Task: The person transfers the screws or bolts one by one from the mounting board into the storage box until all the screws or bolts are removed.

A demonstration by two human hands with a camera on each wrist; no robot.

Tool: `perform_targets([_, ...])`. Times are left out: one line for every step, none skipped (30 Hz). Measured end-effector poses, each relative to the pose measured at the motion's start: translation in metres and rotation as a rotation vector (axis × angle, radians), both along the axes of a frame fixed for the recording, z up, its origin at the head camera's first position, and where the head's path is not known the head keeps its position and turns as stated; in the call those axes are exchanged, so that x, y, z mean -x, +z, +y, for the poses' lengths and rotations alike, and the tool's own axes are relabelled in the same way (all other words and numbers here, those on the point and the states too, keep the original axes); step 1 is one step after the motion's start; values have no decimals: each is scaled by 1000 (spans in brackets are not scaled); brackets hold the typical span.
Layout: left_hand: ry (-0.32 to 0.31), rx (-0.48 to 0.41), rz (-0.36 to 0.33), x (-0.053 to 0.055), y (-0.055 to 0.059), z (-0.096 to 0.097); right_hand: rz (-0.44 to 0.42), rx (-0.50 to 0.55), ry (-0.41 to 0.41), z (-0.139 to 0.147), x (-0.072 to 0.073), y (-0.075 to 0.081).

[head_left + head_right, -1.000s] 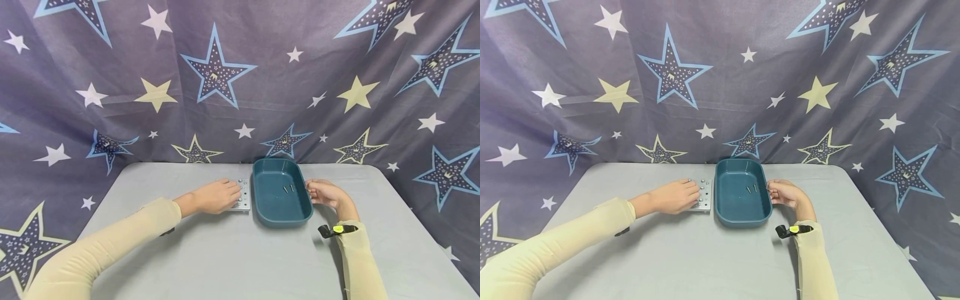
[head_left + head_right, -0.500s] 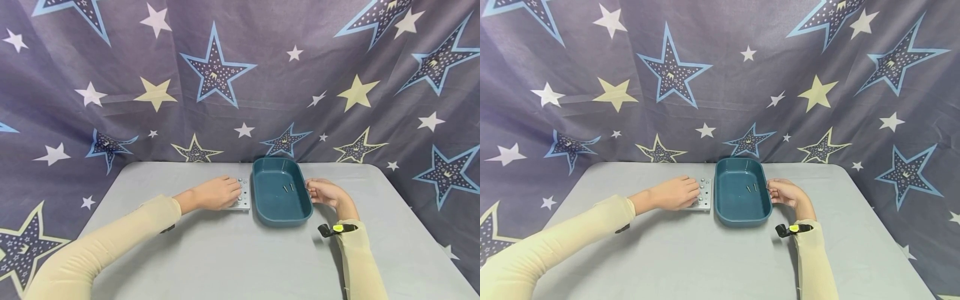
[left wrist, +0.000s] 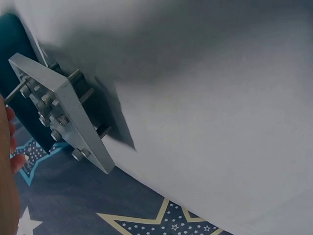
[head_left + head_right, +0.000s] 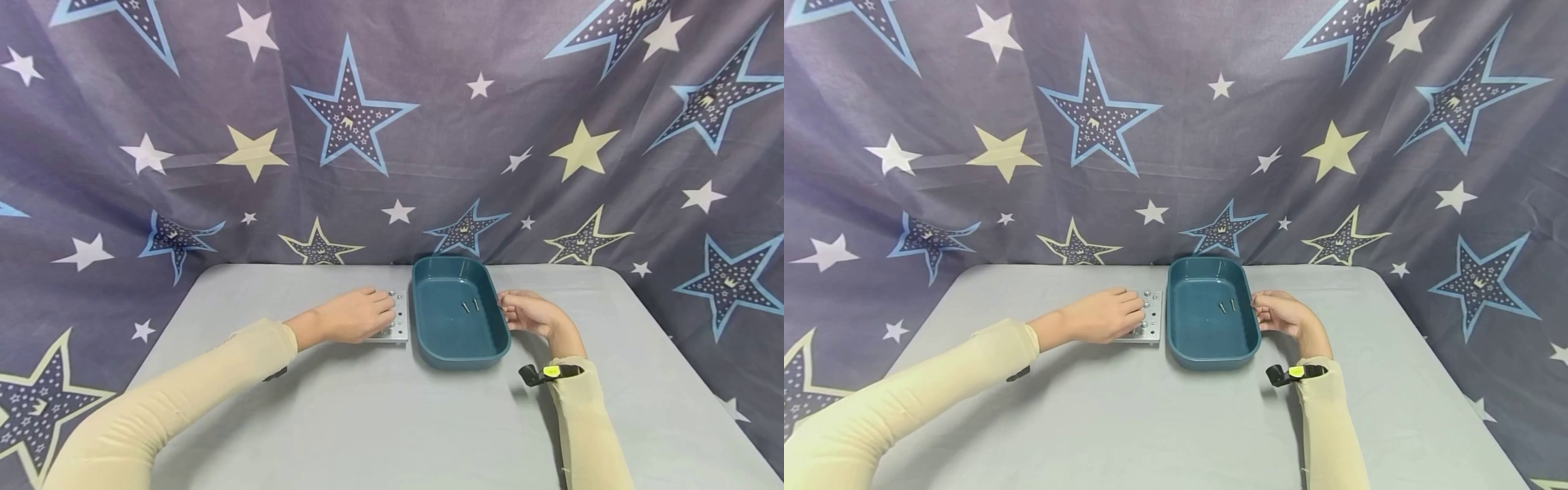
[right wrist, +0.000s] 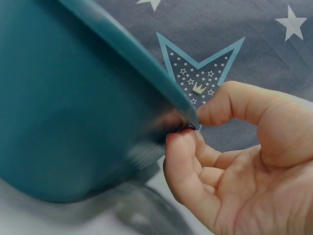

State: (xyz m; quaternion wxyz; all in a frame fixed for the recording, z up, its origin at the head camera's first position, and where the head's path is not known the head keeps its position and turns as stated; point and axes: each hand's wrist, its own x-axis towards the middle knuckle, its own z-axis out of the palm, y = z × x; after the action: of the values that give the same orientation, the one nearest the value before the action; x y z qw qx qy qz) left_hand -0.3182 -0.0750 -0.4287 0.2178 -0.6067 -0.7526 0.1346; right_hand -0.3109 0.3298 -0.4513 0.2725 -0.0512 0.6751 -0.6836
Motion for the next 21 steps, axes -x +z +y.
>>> perform_targets([4,7,2,0,0,0,-1,-1,-3,0,0,0])
perform_targets([8,13,4,0,0,0,-3,-3,-5,0,0,0])
perform_targets([13,19,5,0,-1,0,-4,-6,-8,0,0,0])
perform_targets([18,22,2,0,-1,0,-5,-8,-10,0,-1,0])
perform_targets([16,19,6,0,-1,-1,-6,-12,-11,0,-1,0])
perform_targets([16,18,8,1,-1,-1,-7,-15,-13,0,-1,-1])
perform_targets([18,18,10,1,0,0,-7,-16,-14,0,-1,-1])
perform_targets([17,16,13,1,0,0,-8,-17,-14,0,-1,-1])
perform_targets([15,13,16,1,0,0,-8,-17,-14,0,-1,-1])
perform_targets([13,9,18,1,0,0,-8,-16,-14,0,0,-1])
perform_targets([10,7,27,1,1,0,-8,-16,-14,1,0,-1])
perform_targets([14,10,27,1,1,0,-8,-16,-15,1,0,-2])
perform_targets([14,7,29,1,1,0,-8,-16,-16,1,0,-2])
perform_targets([13,5,32,1,1,0,-8,-17,-18,1,0,-2])
perform_targets([12,2,33,1,1,1,-8,-19,-21,1,0,-2])
perform_targets([13,0,34,1,1,1,-8,-20,-22,1,0,-2])
perform_targets([12,-2,37,2,1,1,-8,-22,-23,1,1,-2])
perform_targets([11,-5,36,2,1,2,-8,-24,-24,1,1,-2])
perform_targets([11,-7,38,2,1,2,-9,-25,-25,1,1,-2])
perform_targets([9,-8,40,2,1,2,-10,-25,-25,1,1,-2])
perform_targets([6,-9,40,2,1,3,-10,-25,-24,1,1,-2])
